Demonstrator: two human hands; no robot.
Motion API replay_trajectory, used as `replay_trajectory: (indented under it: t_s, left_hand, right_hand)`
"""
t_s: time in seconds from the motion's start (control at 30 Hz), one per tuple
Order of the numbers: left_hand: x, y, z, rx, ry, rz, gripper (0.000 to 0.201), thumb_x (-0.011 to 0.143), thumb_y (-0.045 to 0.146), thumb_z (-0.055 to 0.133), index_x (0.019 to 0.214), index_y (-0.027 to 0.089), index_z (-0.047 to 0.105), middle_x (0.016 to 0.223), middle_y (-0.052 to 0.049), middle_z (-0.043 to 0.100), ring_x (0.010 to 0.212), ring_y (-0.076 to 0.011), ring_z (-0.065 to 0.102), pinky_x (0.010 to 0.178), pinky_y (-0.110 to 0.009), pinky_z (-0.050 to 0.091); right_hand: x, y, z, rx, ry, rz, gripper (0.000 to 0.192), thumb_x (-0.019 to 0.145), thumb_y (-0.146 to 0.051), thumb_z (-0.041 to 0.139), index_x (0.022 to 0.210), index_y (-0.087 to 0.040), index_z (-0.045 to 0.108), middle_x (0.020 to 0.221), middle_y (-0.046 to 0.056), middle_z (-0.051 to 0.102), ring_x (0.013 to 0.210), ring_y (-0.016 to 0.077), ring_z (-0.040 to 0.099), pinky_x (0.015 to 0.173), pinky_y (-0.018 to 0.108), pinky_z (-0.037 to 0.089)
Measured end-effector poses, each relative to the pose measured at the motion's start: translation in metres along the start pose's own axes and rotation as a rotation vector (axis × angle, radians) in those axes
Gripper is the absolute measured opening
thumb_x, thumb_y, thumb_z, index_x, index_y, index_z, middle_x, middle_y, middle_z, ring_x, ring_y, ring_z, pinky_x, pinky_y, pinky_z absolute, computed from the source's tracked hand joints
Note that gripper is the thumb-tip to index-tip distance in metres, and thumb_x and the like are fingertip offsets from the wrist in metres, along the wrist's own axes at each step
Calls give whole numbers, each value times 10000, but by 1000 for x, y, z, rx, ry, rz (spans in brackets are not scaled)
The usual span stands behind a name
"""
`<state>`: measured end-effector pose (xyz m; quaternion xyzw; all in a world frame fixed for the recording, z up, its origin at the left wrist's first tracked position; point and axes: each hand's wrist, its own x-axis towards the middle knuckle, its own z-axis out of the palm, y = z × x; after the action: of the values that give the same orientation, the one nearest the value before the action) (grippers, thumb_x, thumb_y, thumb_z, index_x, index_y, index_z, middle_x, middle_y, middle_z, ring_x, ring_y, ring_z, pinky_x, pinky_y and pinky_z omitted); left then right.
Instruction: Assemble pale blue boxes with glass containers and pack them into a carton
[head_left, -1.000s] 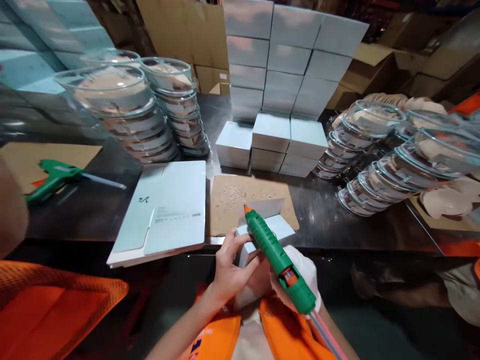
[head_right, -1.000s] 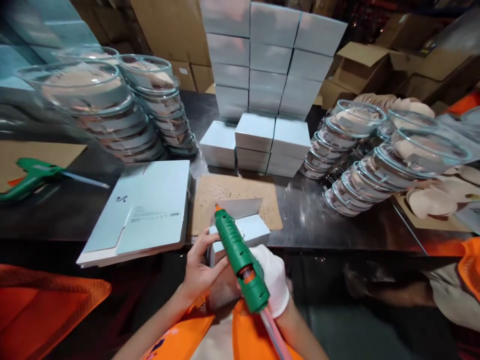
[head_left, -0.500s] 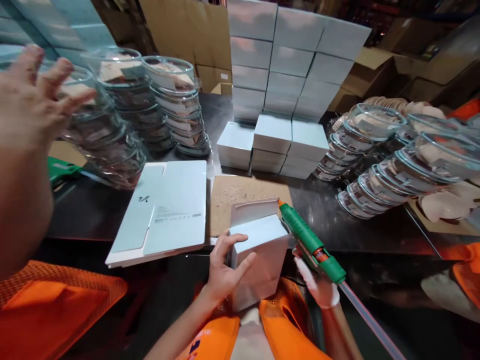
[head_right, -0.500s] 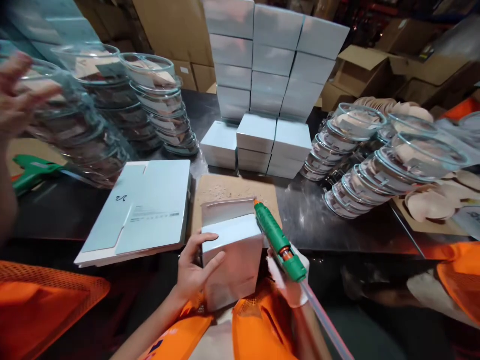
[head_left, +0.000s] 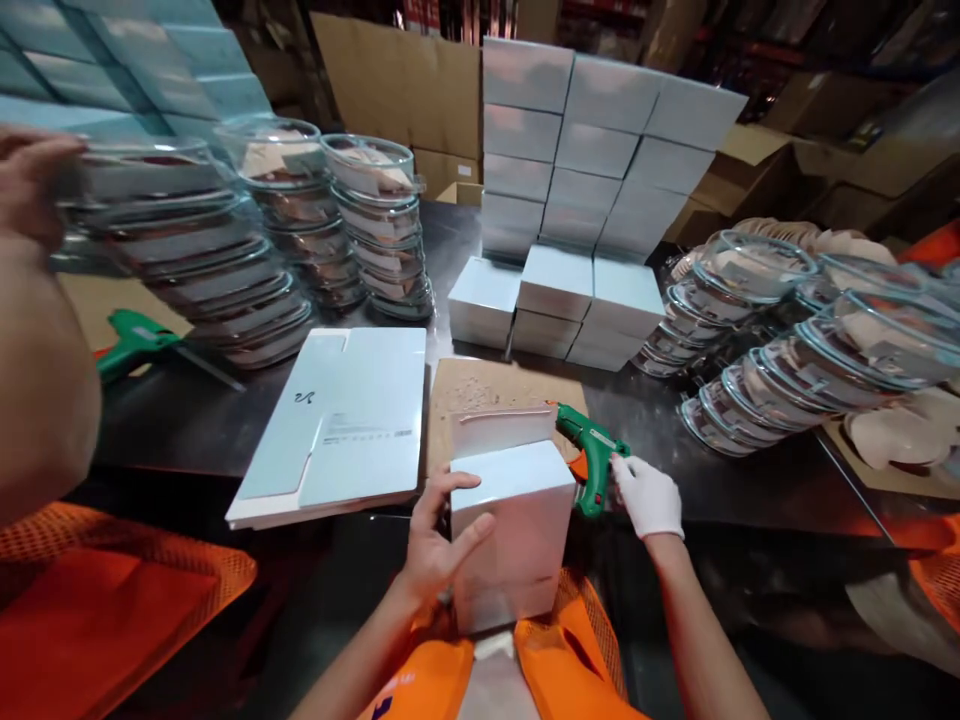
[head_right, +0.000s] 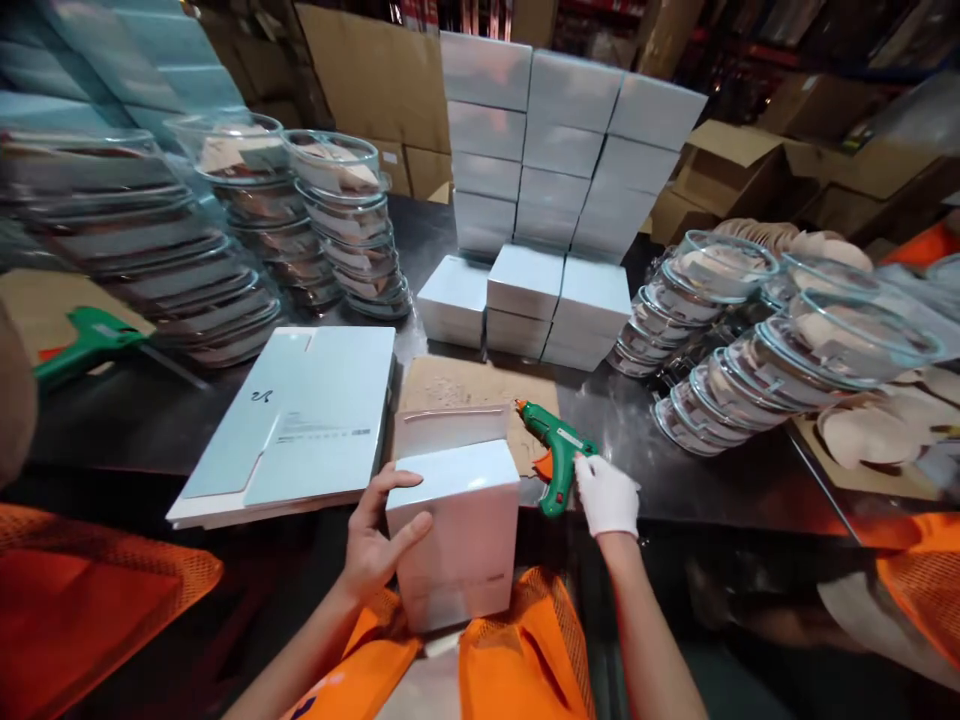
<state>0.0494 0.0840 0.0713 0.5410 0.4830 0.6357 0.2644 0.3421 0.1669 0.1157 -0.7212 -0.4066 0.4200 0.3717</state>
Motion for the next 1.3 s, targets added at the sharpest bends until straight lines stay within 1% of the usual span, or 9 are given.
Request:
replay_trajectory:
  t_s: [0.13,0.3,0.5,0.7,0.87,1.0,1.13,1.23,1.3]
  left_hand:
    - [2,-1,7,-59,-96,-40,383,840,589,803,982,239,738,946,-49,744,979,-248,712,929,-365,549]
    - [-1,-4,16,-125,-133,-84,459,817,655,794,960,232,691,1086,-125,720,1132,-319,711,992,-439,552]
    - [3,-11,16,-382,-53,-12,546,869,504,814,1287,330,509,1124,-62,712,1161,-288,742,1028,-488,566]
    - [4,-7,8,-266,-157,-43,279,889,498,786,896,227,717,1132,-112,668,1174,-309,706,1040,-503,559]
    - [5,1,9,-272,-174,-56,296,871,508,800,885,221,730,1096,-109,695,1145,-302,715,1056,-507,554]
    - [16,7,4,-246,-68,-40,241,883,459,798,924,232,729,1065,-89,715,1144,-285,709,1051,-475,555]
    - [30,15,0,-176,107,-72,217,903,433,775,980,238,721,1116,-74,708,1129,-255,694,1046,-421,540]
    - [37,17,13,-143,206,-110,269,899,471,776,1003,232,709,1135,-73,713,1144,-248,685,1043,-391,533]
    - [38,16,25,-155,268,-154,338,887,520,788,1042,231,706,1162,-76,719,1166,-244,687,1053,-376,529]
  right_hand:
    - [-34,-30,16,218,-158,-209,487,680,-520,908,1040,-211,796,953,48,814,868,220,737,781,309,594]
    - [-45,-47,43,353,-510,-84,540,616,-553,957,989,-194,802,928,50,813,798,228,745,768,336,609]
    - [-41,-36,14,65,-778,-665,906,643,-956,703,1175,-232,821,1377,164,729,1303,344,672,1132,504,502]
    - [-56,-35,18,-126,-725,-916,285,970,-413,736,1209,-277,813,1380,130,743,1326,248,673,1114,435,536]
    - [-56,-23,24,-65,-725,-801,349,950,-508,751,1210,-283,811,1463,139,691,1367,258,652,1168,455,493]
    - [-52,6,-6,154,-458,-606,1146,582,-907,805,1551,-348,555,1715,142,403,1531,353,483,1182,519,476]
    - [-71,48,-42,-69,-507,-189,685,716,-803,802,1082,-224,830,1067,138,816,969,296,779,880,398,623]
    - [-100,67,-34,-82,-826,85,554,629,-684,893,847,-178,830,791,87,787,730,259,732,703,359,608]
    - [-115,70,-17,43,-707,108,487,602,-607,927,817,-185,813,779,79,780,711,254,713,679,359,606]
